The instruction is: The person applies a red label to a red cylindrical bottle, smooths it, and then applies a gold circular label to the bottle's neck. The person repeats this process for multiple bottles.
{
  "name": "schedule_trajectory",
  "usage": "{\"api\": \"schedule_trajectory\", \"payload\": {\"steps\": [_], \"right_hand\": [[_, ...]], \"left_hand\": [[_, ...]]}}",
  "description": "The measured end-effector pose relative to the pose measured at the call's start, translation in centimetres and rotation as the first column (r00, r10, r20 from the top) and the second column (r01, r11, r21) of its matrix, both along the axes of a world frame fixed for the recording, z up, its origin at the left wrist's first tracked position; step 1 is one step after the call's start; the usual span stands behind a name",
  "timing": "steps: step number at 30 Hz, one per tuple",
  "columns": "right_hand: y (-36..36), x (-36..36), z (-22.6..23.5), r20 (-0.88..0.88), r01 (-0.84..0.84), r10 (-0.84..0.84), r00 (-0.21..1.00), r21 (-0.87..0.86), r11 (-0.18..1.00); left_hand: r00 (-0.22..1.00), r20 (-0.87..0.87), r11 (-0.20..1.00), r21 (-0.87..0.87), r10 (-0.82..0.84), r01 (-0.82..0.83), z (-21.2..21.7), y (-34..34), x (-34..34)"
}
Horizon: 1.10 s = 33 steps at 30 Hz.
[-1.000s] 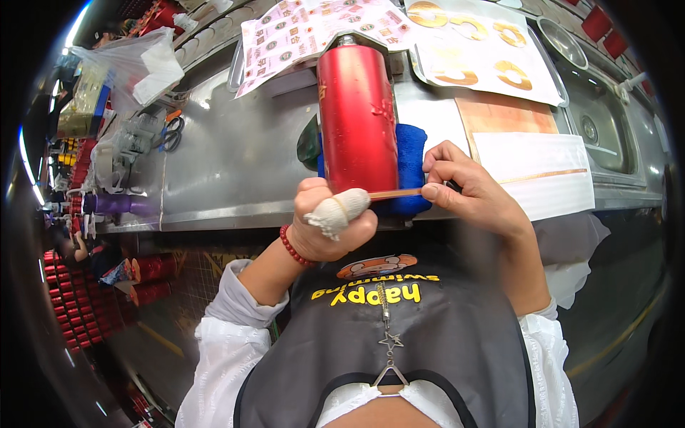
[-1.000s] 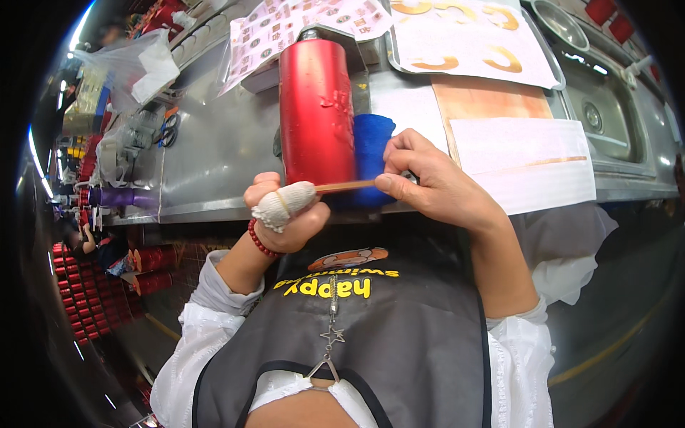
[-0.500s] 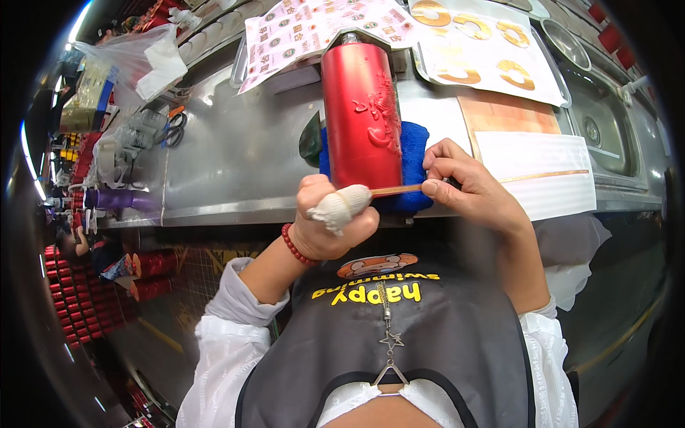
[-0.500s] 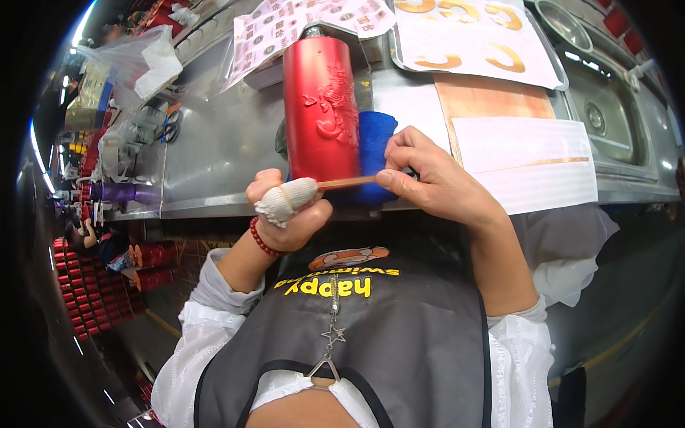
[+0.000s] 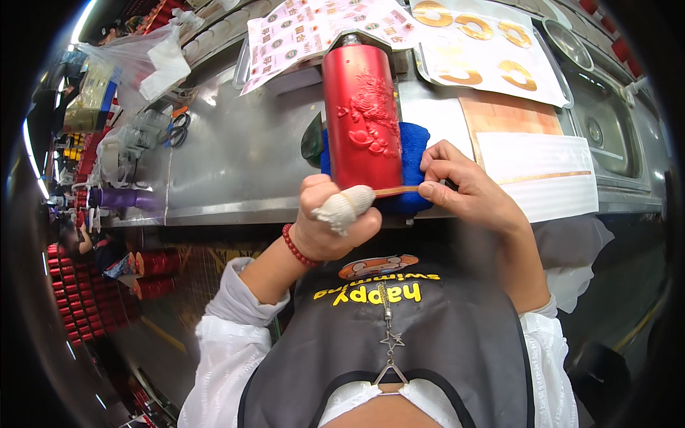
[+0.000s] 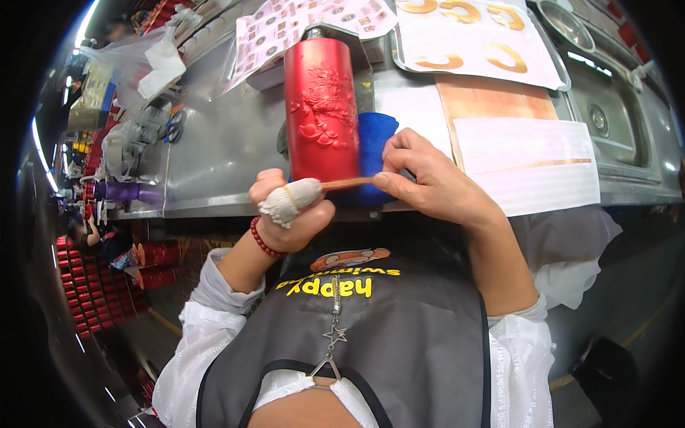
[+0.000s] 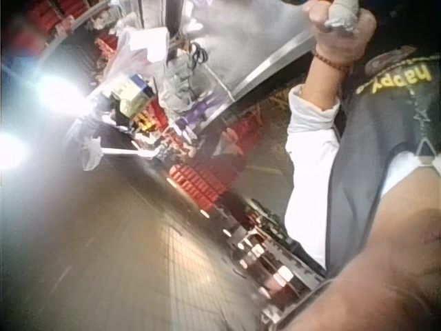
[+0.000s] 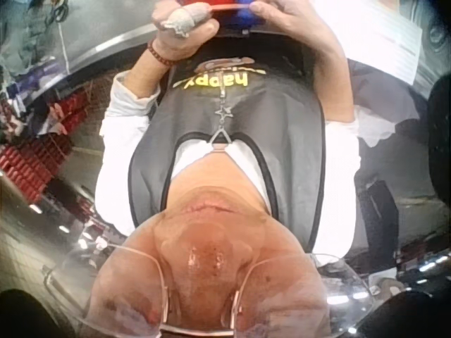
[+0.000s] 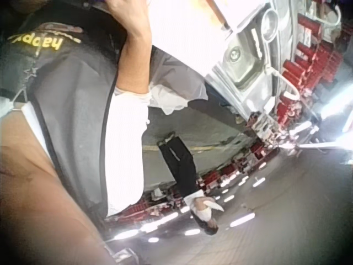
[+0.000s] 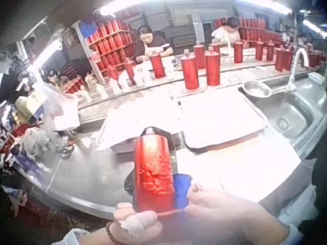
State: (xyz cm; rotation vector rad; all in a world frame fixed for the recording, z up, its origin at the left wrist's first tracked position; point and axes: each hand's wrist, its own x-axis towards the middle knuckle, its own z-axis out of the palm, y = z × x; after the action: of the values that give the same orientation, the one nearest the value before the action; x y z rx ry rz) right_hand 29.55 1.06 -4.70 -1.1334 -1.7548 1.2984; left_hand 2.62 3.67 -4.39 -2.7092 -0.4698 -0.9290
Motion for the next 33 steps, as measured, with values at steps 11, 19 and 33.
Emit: {"api": "schedule_trajectory", "payload": {"steps": [11,19,33], "right_hand": [[-0.3,-0.4,0.4,-0.028,0.005,-0.005,1.0,-0.008,1.0],[-0.2,-0.4,0.0,-0.022,0.025,-0.026,0.999,-0.027,0.999],[-0.1,-0.5,-0.3,0.048,0.016,-0.018,0.999,0.043,0.999]], "left_hand": [[0.998,0.05,0.999,0.018,0.05,-0.051,-1.1,-0.2,-0.3],[0.997,-0.005,0.997,0.014,-0.077,0.077,-0.3,0.6,0.9],[1.0,-0.012,0.999,0.048,-0.008,0.009,-0.2,-0.3,1.3]]}}
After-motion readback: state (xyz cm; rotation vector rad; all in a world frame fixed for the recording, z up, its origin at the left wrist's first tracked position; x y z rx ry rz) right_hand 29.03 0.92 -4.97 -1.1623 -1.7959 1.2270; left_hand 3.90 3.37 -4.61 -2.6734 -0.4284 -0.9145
